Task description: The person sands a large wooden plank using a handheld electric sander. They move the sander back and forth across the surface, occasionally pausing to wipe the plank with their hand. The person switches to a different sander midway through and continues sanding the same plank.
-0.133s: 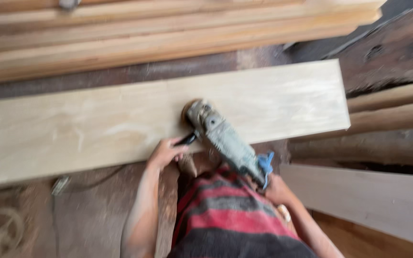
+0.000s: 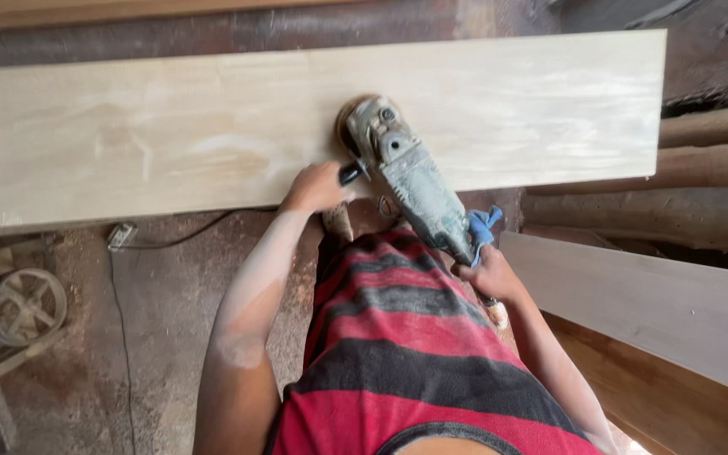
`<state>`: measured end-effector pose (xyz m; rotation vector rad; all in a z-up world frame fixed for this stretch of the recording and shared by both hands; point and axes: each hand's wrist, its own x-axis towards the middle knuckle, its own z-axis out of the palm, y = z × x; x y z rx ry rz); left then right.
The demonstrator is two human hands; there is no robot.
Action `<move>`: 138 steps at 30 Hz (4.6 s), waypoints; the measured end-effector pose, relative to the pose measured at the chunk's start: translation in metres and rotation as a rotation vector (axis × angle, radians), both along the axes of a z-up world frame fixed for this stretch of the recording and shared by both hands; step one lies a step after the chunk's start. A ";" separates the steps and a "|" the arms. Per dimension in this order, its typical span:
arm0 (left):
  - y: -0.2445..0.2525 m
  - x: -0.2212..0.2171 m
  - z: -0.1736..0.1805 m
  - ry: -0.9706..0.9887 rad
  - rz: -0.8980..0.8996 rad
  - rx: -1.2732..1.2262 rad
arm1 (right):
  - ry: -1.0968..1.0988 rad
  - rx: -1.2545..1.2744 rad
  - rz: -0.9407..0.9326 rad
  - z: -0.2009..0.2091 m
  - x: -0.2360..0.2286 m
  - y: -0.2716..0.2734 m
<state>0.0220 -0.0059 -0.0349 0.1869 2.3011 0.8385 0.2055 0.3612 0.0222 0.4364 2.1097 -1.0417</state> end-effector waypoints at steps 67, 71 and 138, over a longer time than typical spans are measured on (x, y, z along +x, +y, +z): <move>0.251 0.025 0.003 0.380 0.210 -0.188 | 0.051 -0.007 -0.180 0.033 -0.002 0.126; 0.277 0.028 0.003 0.387 0.082 -0.080 | 0.016 -0.094 -0.368 0.025 0.030 0.142; 0.267 -0.146 0.017 0.219 0.020 -0.138 | 0.115 0.141 -0.196 0.041 -0.139 0.147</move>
